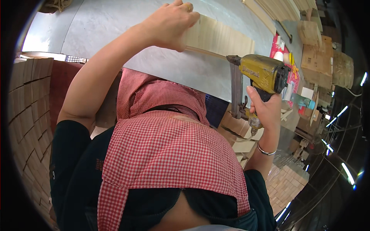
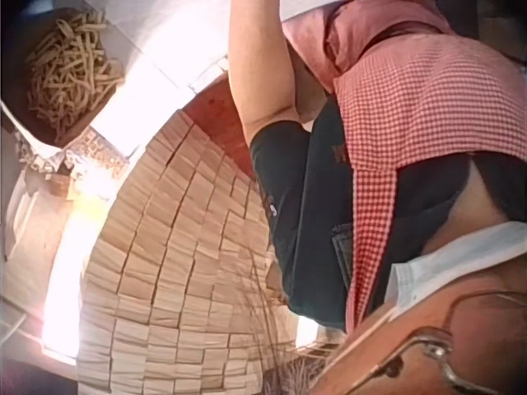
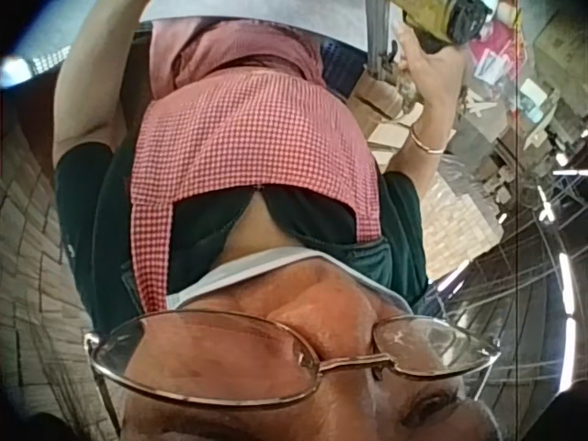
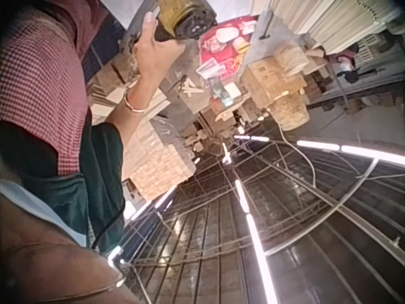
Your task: Assembling wooden boxes by applying glue to frames and securing wooden slats using a pneumatic nail gun.
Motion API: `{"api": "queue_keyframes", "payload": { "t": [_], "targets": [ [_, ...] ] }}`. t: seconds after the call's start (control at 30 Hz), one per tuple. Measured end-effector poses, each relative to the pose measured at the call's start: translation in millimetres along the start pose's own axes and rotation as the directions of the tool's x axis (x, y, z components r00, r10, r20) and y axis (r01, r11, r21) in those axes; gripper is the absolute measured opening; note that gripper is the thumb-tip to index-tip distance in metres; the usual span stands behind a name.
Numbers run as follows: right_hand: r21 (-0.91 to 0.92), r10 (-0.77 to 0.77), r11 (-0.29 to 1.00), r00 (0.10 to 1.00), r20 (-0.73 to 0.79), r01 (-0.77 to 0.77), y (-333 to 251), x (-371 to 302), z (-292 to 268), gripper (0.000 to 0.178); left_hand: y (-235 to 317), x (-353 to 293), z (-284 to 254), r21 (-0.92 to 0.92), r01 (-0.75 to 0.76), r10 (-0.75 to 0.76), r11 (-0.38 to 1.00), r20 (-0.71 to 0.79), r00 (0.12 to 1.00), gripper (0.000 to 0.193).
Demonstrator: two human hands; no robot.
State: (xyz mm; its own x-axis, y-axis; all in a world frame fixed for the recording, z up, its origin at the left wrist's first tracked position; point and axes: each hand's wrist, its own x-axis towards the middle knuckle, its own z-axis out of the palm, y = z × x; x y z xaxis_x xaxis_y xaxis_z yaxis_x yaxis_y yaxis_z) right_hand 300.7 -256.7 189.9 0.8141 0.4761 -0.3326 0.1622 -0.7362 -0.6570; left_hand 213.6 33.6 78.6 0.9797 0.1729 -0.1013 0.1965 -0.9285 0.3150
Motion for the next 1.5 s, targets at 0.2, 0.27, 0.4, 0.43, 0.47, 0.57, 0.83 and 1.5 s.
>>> {"api": "queue_keyframes", "payload": {
  "t": [0.2,0.27,0.4,0.43,0.47,0.57,0.83,1.5],
  "targets": [
    [0.063,0.005,0.998,1.0,-0.014,-0.004,-2,5,2,0.018,-19,11,22,-0.053,-0.267,0.234,0.962,-0.341,0.91,0.038],
    [0.063,0.034,0.997,0.999,-0.001,-0.034,-3,7,4,0.018,-20,11,22,-0.067,-0.282,0.241,0.957,-0.357,0.902,0.036],
    [0.047,0.076,0.996,0.997,0.017,-0.076,-4,10,5,0.018,-21,11,22,-0.083,-0.305,0.254,0.949,-0.375,0.892,0.035],
    [0.034,0.08,0.996,0.997,0.023,-0.08,-4,11,5,0.018,-22,11,22,-0.08,-0.309,0.258,0.948,-0.38,0.888,0.035],
    [0.02,0.083,0.996,0.996,0.029,-0.084,-5,11,5,0.018,-23,10,22,-0.075,-0.313,0.262,0.947,-0.386,0.885,0.034],
    [-0.019,0.073,0.997,0.997,0.027,-0.073,-9,11,6,0.017,-28,9,26,-0.108,-0.338,0.27,0.935,-0.404,0.874,0.034],
    [-0.028,-0.027,0.999,0.999,-0.037,0.026,-36,1,19,0.024,-49,-10,31,-0.466,-0.423,0.205,0.777,-0.447,0.87,0.029],
    [-0.08,-0.082,0.992,0.979,0.187,0.098,-62,15,34,0.031,-30,4,40,-0.424,-0.372,0.16,0.826,-0.457,0.875,0.066]
  ]
}}
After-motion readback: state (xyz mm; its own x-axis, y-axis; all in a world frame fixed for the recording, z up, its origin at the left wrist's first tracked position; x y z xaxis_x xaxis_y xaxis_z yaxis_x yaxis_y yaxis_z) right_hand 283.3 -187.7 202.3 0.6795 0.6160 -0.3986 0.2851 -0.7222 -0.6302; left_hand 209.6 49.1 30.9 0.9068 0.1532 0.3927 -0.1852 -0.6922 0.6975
